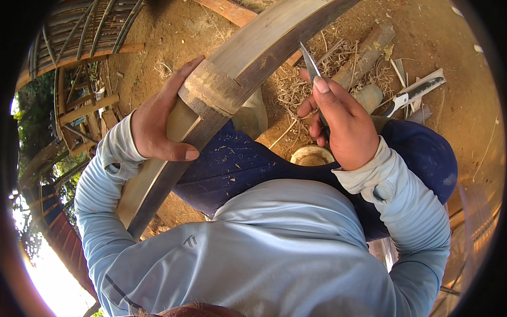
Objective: The person holds a long curved bamboo piece on their lap and uses a small knife to carve and smooth its surface. They rotate the bamboo periodically to access different sections and continue scraping away material.
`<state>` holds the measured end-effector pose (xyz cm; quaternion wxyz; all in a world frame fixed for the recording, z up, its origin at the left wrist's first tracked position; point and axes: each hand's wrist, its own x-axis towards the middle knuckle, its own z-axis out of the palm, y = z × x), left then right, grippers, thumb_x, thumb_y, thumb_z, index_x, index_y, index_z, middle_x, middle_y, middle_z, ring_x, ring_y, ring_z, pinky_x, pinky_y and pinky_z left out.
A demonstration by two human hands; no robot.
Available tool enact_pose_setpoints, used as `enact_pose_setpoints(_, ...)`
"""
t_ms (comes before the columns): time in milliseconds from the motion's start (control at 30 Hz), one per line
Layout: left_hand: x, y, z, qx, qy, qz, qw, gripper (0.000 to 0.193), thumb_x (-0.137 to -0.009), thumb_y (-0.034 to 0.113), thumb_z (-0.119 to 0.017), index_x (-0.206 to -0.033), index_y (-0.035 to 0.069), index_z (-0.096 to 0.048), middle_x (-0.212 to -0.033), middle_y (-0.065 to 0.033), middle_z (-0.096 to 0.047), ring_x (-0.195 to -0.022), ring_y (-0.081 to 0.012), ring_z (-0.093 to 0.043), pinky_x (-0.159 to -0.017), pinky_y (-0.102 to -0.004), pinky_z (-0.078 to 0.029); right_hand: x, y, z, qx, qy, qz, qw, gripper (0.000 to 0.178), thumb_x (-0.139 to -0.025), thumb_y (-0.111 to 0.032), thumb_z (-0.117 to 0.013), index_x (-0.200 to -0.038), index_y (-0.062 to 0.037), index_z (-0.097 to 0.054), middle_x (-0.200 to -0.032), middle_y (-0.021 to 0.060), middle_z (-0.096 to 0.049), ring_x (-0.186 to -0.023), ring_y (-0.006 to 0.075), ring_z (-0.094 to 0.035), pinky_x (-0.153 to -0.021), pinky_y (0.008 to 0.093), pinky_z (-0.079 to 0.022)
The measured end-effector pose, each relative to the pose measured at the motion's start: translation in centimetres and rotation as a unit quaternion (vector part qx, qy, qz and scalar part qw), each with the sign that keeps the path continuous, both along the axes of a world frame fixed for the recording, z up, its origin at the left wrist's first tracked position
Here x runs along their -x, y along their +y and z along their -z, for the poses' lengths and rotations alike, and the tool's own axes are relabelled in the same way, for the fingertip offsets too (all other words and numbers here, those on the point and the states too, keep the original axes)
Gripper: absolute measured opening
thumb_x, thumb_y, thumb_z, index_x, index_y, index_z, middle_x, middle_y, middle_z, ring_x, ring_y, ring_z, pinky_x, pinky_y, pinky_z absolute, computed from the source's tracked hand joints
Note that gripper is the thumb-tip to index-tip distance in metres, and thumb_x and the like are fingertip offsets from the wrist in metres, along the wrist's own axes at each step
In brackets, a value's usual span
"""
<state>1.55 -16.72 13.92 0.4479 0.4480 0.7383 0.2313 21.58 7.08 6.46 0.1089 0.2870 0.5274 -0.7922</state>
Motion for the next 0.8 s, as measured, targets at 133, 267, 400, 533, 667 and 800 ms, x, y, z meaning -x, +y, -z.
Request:
enact_pose_setpoints(133, -0.09, 0.19, -0.30, 0.016, -0.008, -0.011, 1.000, 0.121, -0.062, 0.025, -0.083, -0.151, -0.003, -0.007, -0.134, -0.0291, -0.047, -0.123, -0.0367, -0.051, -0.104, -0.0357, -0.039, -0.01, -0.05, 0.00, 0.005, -0.001, 0.004, 1.000, 0.058, -0.102, -0.050, -0.040, -0.139, -0.0053, -0.048, -0.089, 0.0035, -0.057, -0.065, 0.0067, -0.048, -0.055, 0.0200, -0.039)
enact_pose_setpoints(267, -0.33, 0.24, -0.34, 0.036, -0.003, -0.026, 0.999, 0.124, -0.060, 0.038, -0.082, -0.150, -0.004, -0.009, -0.141, -0.0283, -0.039, -0.131, -0.0374, -0.043, -0.109, -0.0387, -0.033, 0.03, -0.02, -0.11, 0.008, 0.000, 0.000, 1.000, 0.058, -0.102, -0.050, -0.041, -0.140, -0.0055, -0.047, -0.089, 0.0030, -0.057, -0.065, 0.0065, -0.048, -0.054, 0.0197, -0.039)
enact_pose_setpoints(400, -0.29, 0.50, -0.21, 0.031, 0.001, -0.025, 0.999, 0.126, -0.058, 0.045, -0.081, -0.150, -0.005, -0.010, -0.145, -0.0280, -0.034, -0.135, -0.0378, -0.038, -0.112, -0.0403, -0.029, -0.12, 0.06, -0.01, 0.009, -0.006, 0.000, 1.000, 0.058, -0.102, -0.049, -0.041, -0.139, -0.0061, -0.048, -0.088, 0.0022, -0.057, -0.065, 0.0058, -0.048, -0.054, 0.0193, -0.039)
enact_pose_setpoints(533, -0.10, 0.53, -0.62, 0.011, 0.015, 0.014, 1.000, 0.120, -0.061, 0.027, -0.082, -0.151, -0.002, -0.008, -0.140, -0.0279, -0.041, -0.131, -0.0363, -0.044, -0.109, -0.0365, -0.033, -0.20, 0.17, 0.20, -0.004, -0.002, -0.030, 1.000, 0.056, -0.104, -0.045, -0.035, -0.143, -0.0053, -0.042, -0.090, 0.0039, -0.057, -0.068, 0.0060, -0.049, -0.055, 0.0200, -0.041)
enact_pose_setpoints(667, -0.07, 0.57, -0.63, 0.020, 0.013, 0.008, 1.000, 0.123, -0.060, 0.033, -0.083, -0.151, -0.003, -0.009, -0.142, -0.0286, -0.039, -0.132, -0.0373, -0.042, -0.110, -0.0370, -0.032, -0.23, 0.10, 0.38, 0.005, 0.000, -0.028, 1.000, 0.056, -0.104, -0.045, -0.036, -0.143, -0.0059, -0.042, -0.090, 0.0044, -0.057, -0.066, 0.0065, -0.049, -0.055, 0.0199, -0.041)
enact_pose_setpoints(800, -0.13, 0.68, -0.68, 0.029, 0.021, 0.004, 0.999, 0.126, -0.059, 0.036, -0.086, -0.151, -0.003, -0.009, -0.142, -0.0285, -0.039, -0.133, -0.0372, -0.042, -0.111, -0.0374, -0.031, -0.15, 0.22, 0.11, 0.011, 0.008, -0.040, 0.999, 0.056, -0.103, -0.046, -0.037, -0.143, -0.0071, -0.043, -0.090, 0.0040, -0.057, -0.066, 0.0064, -0.049, -0.055, 0.0200, -0.041)
